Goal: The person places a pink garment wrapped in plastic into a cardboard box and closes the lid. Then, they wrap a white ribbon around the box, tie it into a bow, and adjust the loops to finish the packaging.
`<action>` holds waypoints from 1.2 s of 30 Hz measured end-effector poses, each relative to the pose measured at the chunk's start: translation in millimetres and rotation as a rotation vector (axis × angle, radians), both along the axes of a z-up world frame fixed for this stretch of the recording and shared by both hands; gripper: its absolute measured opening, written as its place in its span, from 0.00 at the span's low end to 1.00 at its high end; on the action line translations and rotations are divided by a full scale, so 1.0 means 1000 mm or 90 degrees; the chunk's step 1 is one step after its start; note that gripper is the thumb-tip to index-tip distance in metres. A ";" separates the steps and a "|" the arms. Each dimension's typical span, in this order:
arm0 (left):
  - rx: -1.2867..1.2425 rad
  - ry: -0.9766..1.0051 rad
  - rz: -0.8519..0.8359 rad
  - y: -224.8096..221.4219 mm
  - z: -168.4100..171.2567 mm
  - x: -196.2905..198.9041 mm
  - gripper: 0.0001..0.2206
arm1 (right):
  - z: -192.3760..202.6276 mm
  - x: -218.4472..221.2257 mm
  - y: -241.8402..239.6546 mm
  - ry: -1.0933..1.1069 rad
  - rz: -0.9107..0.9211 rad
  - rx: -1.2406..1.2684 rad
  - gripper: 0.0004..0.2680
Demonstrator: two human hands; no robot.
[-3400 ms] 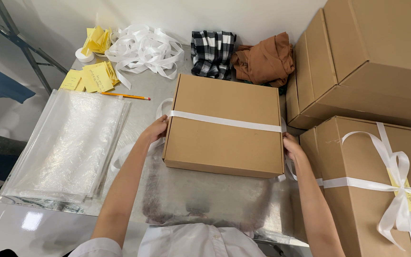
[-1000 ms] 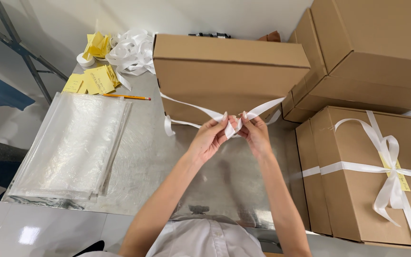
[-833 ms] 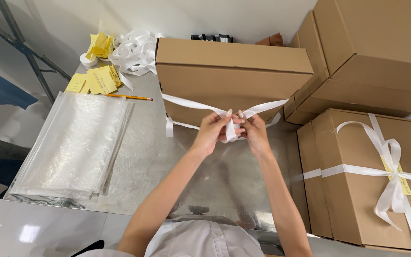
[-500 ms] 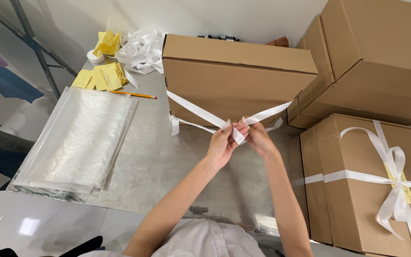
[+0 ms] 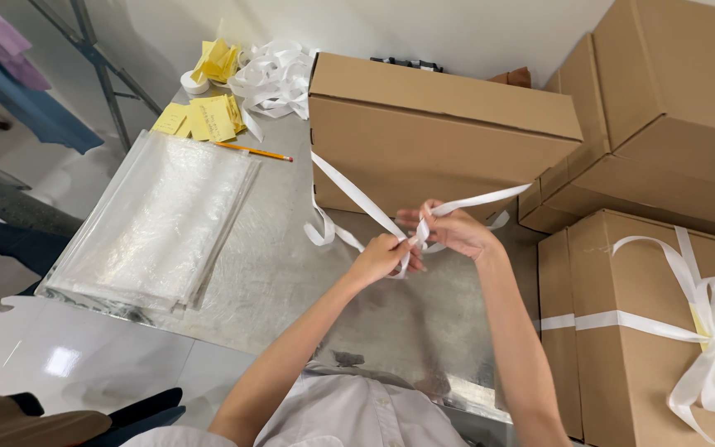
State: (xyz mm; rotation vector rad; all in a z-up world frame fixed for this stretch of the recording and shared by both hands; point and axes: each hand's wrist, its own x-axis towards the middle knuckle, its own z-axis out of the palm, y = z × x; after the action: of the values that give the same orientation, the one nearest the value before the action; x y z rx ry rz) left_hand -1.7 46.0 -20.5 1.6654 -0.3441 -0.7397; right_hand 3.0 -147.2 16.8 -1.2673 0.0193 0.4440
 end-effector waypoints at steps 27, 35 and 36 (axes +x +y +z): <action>0.721 -0.828 0.112 0.228 -0.133 0.172 0.06 | -0.082 0.056 -0.009 0.092 -0.210 0.193 0.05; 0.731 -0.852 0.209 0.229 -0.113 0.190 0.04 | -0.083 0.055 0.002 0.065 -0.204 0.162 0.05; 0.709 -0.834 0.234 0.225 -0.112 0.191 0.06 | -0.078 0.053 0.004 0.061 -0.210 0.163 0.05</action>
State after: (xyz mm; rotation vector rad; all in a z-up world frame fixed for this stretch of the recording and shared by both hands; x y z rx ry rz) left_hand 189.3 271.1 -132.3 3.0126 -0.5275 0.7327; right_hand 56.5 -142.7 -61.5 -0.9680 0.2419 0.2125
